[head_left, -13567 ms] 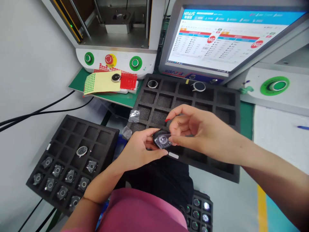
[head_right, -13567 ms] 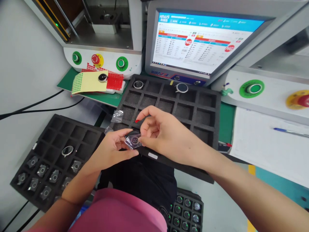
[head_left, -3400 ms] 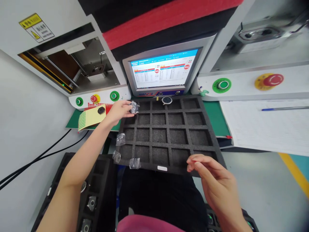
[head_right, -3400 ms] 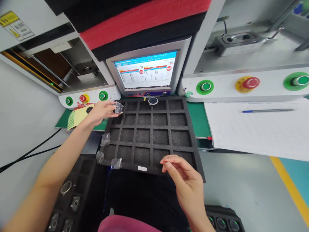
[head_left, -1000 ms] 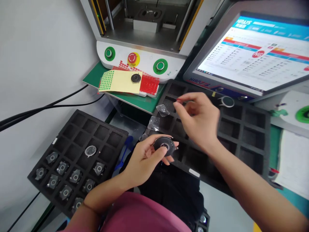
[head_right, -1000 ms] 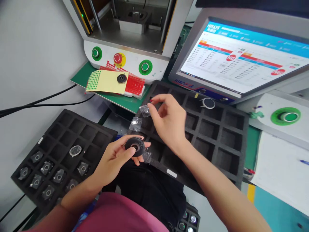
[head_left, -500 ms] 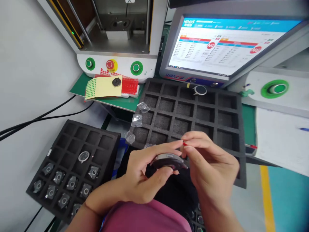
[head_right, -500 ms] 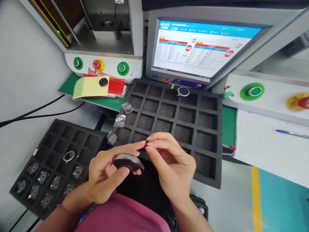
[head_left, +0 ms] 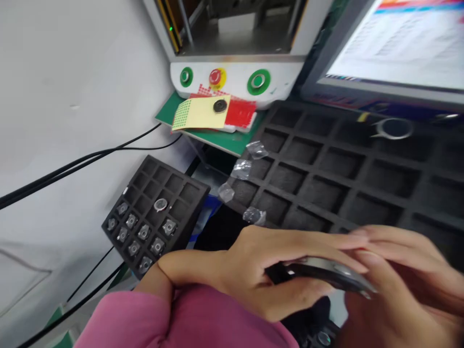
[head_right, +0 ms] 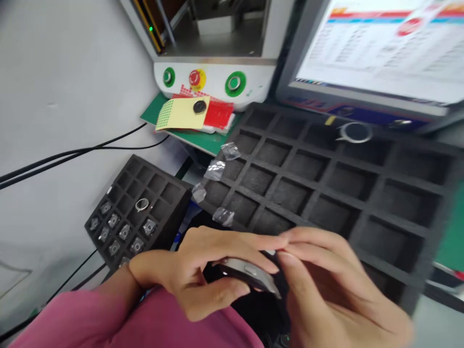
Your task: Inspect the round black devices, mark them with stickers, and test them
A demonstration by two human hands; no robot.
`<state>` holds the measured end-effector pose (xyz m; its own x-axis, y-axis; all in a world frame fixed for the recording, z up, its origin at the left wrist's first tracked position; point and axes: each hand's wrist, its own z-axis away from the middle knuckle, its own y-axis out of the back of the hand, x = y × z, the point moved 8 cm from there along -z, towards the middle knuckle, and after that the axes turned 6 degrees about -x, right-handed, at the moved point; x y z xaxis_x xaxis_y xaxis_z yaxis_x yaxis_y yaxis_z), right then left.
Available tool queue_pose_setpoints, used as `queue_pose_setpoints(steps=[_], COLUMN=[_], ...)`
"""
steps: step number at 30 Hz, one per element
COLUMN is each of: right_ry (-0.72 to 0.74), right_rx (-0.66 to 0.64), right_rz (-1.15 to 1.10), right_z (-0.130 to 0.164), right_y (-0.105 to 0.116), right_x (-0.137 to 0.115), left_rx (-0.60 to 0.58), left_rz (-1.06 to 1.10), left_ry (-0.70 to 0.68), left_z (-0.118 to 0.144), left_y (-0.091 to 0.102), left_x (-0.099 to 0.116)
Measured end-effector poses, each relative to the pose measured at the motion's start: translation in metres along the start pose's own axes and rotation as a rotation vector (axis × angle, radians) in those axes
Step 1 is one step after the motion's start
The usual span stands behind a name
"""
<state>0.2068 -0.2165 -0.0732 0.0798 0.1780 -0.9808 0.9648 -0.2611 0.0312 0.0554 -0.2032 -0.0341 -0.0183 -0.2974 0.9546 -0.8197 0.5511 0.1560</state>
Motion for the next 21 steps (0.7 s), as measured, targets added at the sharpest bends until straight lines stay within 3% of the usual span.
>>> queue_pose_setpoints(steps=[3, 10, 16, 21], right_ry=[0.107, 0.211, 0.293, 0.374], right_rx=[0.014, 0.054, 0.16, 0.124], right_rz=[0.007, -0.005, -0.068, -0.014], right_z=[-0.009, -0.034, -0.042, -0.037], right_y=[-0.002, 0.002, 0.02, 0.024], right_x=[-0.008, -0.036, -0.062, -0.064], left_rx=[0.068, 0.225, 0.07, 0.088], left_rz=[-0.101, -0.34, -0.34, -0.189], left_ry=[-0.08, -0.295, -0.285, -0.23], left_z=[-0.002, -0.007, -0.027, -0.03], left_y=[0.003, 0.005, 0.002, -0.005], left_x=[0.008, 0.015, 0.028, 0.018])
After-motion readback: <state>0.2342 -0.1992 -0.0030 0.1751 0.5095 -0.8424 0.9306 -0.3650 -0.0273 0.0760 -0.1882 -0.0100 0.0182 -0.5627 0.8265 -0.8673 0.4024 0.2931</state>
